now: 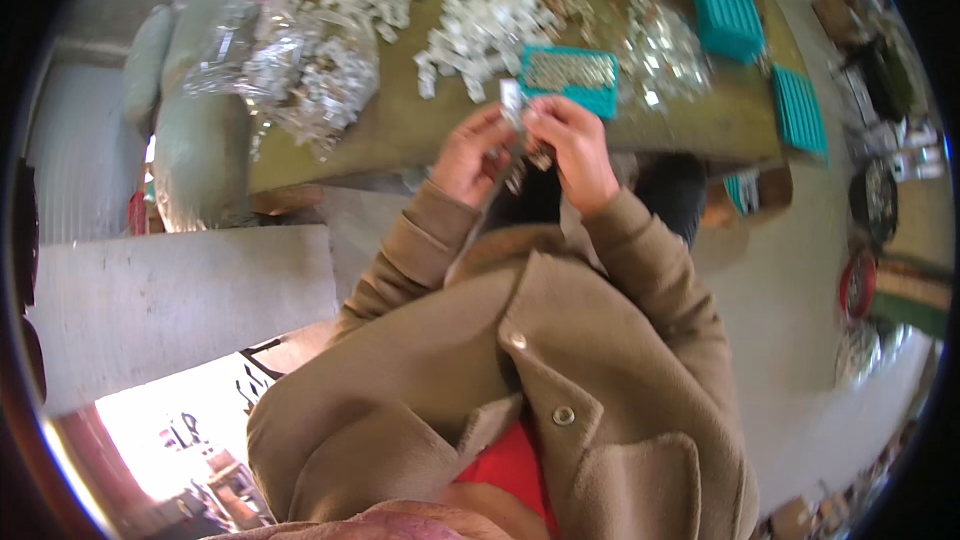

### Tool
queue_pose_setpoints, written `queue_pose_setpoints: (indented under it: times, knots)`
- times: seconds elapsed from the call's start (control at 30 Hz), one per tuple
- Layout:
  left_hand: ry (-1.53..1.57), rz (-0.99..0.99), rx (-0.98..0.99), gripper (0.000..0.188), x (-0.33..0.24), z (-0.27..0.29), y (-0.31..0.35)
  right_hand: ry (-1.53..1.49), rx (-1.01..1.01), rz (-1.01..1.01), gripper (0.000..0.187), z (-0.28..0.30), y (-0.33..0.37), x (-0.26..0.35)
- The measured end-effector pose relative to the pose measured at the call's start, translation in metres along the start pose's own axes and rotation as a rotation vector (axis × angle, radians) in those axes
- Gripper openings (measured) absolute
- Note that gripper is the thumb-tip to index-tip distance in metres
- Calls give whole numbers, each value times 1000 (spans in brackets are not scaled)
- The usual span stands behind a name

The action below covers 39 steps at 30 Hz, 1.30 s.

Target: The person repeatedly picks small white LED modules and metal contacts from a table, inserts the contacts into the modules, and tests each assembly by pressing it to light a red LED. Completed units are placed into a teal tray. The process is repeated for multiple units.

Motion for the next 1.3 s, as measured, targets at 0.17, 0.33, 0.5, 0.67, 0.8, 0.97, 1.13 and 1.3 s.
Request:
queue_pose_setpoints:
  times: [0.17, 0.33, 0.5, 0.67, 0.8, 0.97, 1.13, 1.3]
  knots:
    - [-7, -153, 9, 33, -8, -8, 2, -145, 23, -91, 7, 3, 5, -8]
    - [-161, -262, -21, 35, -24, -12, 7, -116, 59, -94, 5, -4, 5, -8]
    - [-255, -293, -33, 35, -30, -16, 11, -137, 62, -23, 6, -2, 1, 3]
    - [-192, -300, -72, 36, -30, -13, 8, -6, 68, 7, 7, -3, 0, 4]
    - [-240, -343, -78, 36, -32, -13, 8, 64, 58, 41, 6, -3, 0, 5]
    - [-308, -438, -141, 31, -38, -11, 11, 212, 75, 99, 4, -7, 0, 10]
    - [-292, -514, -161, 28, -40, -15, 14, 440, 12, 265, 5, -11, 4, 24]
    - [-421, -592, -165, 28, -47, -20, 16, 494, 62, 214, 6, -13, -6, 29]
Point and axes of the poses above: each hand's wrist, its own y-axis away from the middle knuckle, its own z-axis out of the back of the hand, x = y × z, the point moved 10 cm from there along -y, towards the middle knuckle, and after that the axes turned 4 degrees about -y, right-handed, at the moved point
